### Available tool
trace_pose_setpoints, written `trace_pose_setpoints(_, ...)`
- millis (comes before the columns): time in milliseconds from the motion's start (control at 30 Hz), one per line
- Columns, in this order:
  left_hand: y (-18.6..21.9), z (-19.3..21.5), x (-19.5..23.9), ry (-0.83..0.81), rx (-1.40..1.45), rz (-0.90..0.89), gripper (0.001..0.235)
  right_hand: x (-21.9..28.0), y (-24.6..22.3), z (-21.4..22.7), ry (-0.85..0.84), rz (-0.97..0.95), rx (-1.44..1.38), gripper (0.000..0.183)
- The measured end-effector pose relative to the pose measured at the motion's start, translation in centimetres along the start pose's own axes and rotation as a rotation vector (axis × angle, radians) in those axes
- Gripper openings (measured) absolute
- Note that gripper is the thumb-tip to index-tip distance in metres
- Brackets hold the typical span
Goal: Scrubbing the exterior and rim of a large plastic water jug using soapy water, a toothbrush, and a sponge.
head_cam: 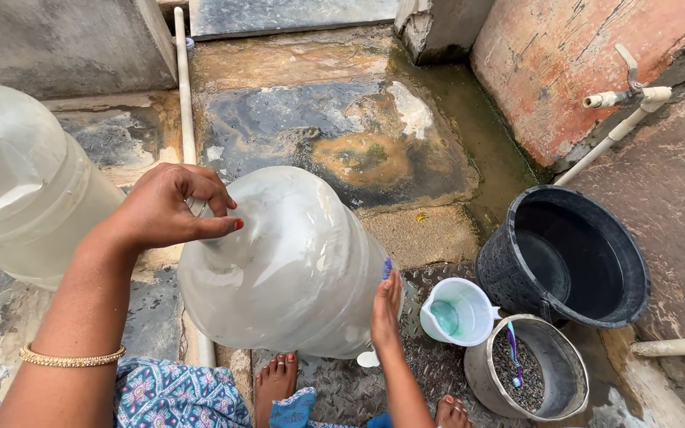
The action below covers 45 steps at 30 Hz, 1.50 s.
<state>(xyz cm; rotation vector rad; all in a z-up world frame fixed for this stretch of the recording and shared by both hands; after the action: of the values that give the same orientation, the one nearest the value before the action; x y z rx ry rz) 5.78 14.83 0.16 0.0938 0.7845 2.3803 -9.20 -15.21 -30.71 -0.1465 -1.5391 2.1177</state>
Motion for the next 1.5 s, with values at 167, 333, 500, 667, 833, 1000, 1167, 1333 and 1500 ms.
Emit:
trace_pose_setpoints(167, 1.5, -0.3, -0.4, 0.019, 0.003, -0.023, 0.021, -1.6, 3.0, 1.9, -0.089, -0.326, -0.254, 0.112)
trace_pose_setpoints(333, 2.8, -0.5, -0.6, -0.031, -0.077, 0.025, 0.021, 7.7, -12.5, 1.1, -0.16, 0.255, -0.327, 0.112)
trace_pose_setpoints(500, 0.5, -0.6, -0.6, -0.006, -0.032, 0.014, 0.025, 2.2, -4.7, 0.8, -0.061, 0.032, -0.11, 0.113)
trace_pose_setpoints(667, 2.3, -0.9, -1.1, 0.029, -0.029, 0.009, 0.024, -1.5, 1.6, 2.3, -0.143, -0.281, -0.399, 0.115)
trace_pose_setpoints(833, 4.4, -1.2, -1.1, 0.004, -0.13, 0.029, 0.025, 7.2, -12.9, 1.5, -0.17, 0.353, -0.374, 0.114)
trace_pose_setpoints(1000, 2.6, -1.5, -1.2, 0.015, -0.073, 0.089, 0.025, -0.4, 1.0, 1.3, -0.06, -0.066, -0.129, 0.114)
trace_pose_setpoints(1167, 3.9, -2.3, -1.4, 0.094, -0.107, 0.048, 0.028, -0.8, -0.6, 2.8, -0.1, -0.199, -0.369, 0.111)
trace_pose_setpoints(1333, 5.1, -2.9, -1.5, 0.147, -0.166, 0.15, 0.029, 11.0, -13.1, -1.4, 0.081, 0.507, -0.251, 0.101)
trace_pose_setpoints(1500, 4.1, -1.8, -1.7, 0.148, -0.152, 0.217, 0.026, 11.6, -0.6, -9.5, 0.182, 0.898, 0.427, 0.089)
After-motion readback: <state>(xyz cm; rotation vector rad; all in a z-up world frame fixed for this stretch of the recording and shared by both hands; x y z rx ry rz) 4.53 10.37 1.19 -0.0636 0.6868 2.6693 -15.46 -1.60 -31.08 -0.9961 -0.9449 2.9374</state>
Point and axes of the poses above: each hand's wrist, its own x-axis away from the middle knuckle, its own z-axis out of the back of the hand, y = z × x, the point moved 1 cm from there along -x, towards the middle knuckle
